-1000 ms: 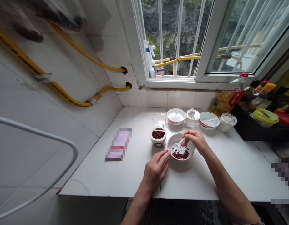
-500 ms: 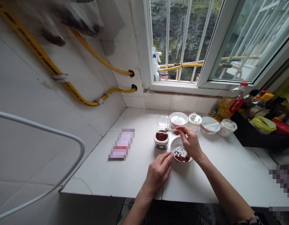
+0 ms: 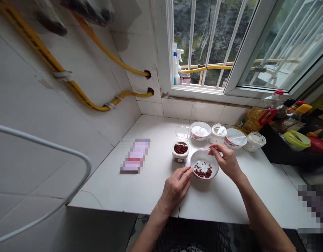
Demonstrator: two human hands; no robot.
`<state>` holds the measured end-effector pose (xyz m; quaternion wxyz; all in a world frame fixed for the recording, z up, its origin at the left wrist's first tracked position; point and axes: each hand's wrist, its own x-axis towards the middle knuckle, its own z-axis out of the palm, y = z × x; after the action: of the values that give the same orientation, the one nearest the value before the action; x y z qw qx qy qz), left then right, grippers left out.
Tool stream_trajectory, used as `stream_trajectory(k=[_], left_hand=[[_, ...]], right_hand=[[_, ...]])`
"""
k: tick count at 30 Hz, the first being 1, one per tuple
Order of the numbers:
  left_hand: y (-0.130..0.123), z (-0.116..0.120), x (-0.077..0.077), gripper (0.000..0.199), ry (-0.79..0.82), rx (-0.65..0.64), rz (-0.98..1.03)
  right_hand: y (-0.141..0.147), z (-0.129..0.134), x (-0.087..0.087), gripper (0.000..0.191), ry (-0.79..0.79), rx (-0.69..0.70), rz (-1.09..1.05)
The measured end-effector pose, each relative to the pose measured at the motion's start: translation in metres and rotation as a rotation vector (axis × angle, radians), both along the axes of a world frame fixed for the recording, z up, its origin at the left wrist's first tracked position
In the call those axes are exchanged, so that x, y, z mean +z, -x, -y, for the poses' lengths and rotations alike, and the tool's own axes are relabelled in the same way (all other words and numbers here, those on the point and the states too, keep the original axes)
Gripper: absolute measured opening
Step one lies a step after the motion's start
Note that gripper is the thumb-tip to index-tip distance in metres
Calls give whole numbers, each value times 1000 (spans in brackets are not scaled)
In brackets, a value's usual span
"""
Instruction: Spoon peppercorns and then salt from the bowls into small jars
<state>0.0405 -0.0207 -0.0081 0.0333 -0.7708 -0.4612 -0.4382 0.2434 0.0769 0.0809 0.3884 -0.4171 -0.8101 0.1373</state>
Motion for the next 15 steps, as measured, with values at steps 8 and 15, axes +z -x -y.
stream_trajectory(k=[8,15], left_hand=[[0,0,-1,38,3,-9,0],[0,0,0,42,18,-10,6]], right_hand=[[-28,14,-6,21,8,-45,387],[-19,24,8,27,105,18,535]])
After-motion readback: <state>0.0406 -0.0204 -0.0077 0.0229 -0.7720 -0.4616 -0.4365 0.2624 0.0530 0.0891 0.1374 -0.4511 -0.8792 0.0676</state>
